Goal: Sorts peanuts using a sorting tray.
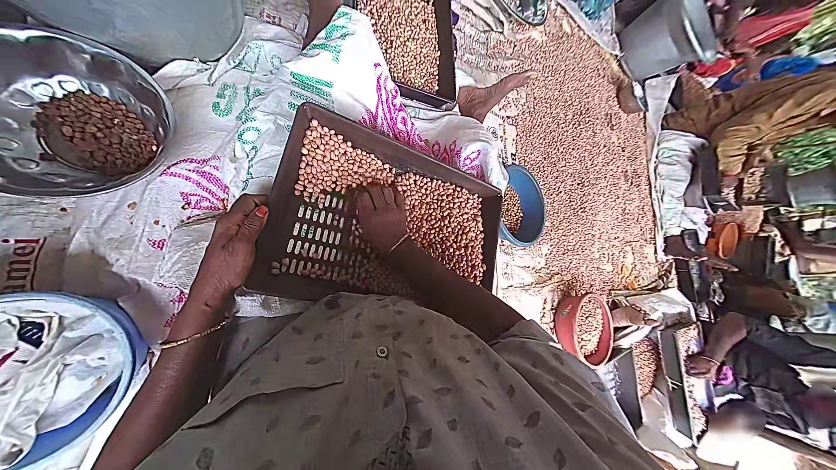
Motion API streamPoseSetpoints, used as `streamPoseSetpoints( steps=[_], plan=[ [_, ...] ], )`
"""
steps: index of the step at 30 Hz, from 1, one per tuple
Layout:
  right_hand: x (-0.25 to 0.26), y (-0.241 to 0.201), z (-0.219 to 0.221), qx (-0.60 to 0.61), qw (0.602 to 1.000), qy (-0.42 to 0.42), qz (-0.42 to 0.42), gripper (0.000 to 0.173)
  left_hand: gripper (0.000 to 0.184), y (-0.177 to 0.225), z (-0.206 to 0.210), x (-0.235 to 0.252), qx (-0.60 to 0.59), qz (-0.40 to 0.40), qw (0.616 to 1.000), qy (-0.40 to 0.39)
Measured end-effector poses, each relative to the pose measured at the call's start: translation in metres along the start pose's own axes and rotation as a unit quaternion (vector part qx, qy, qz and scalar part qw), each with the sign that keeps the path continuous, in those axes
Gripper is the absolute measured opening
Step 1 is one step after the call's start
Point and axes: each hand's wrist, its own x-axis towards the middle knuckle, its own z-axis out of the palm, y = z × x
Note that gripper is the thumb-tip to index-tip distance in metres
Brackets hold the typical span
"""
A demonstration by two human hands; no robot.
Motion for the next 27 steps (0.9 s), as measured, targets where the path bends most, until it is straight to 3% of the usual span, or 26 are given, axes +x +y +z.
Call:
streamPoseSetpoints(
  steps=[2,6,10,12,14,17,21,24,27],
  plan=[
    [-0.009,0.032,-0.005,-0.021,0.999,0.028,0.036,0.020,0.038,0.001,0.001,-0.001,-0.004,-0.003,1.000,0.003],
    [-0.030,0.076,-0.030,-0.044,0.992,0.002,0.119,0.022,0.037,0.001,0.002,-0.001,-0.007,-0.003,1.000,0.007],
    [-0.036,0.088,-0.067,-0.032,0.961,-0.081,0.262,0.025,0.037,0.003,0.002,-0.001,-0.011,-0.019,1.000,0.014],
    [-0.026,0.085,-0.080,-0.017,0.950,-0.083,0.300,0.024,0.037,0.002,0.002,0.000,-0.015,-0.019,1.000,0.016],
    [-0.011,0.075,-0.084,0.027,0.960,-0.054,0.272,0.021,0.037,0.001,0.003,0.002,-0.023,-0.019,0.999,0.015],
    [0.022,0.050,-0.072,0.170,0.973,-0.028,0.151,0.020,0.037,0.002,0.002,0.002,-0.021,-0.018,1.000,0.011],
    [0.074,0.009,-0.043,0.317,0.948,-0.012,0.030,0.022,0.035,0.005,0.002,0.003,-0.029,-0.018,0.999,0.015],
    [0.100,-0.019,-0.017,0.325,0.945,-0.013,0.022,0.023,0.035,0.007,0.002,0.003,-0.016,-0.018,1.000,0.016],
    [0.106,-0.040,0.012,0.253,0.967,0.006,0.034,0.022,0.038,0.005,0.001,0.003,-0.008,-0.025,1.000,0.009]
  ],
)
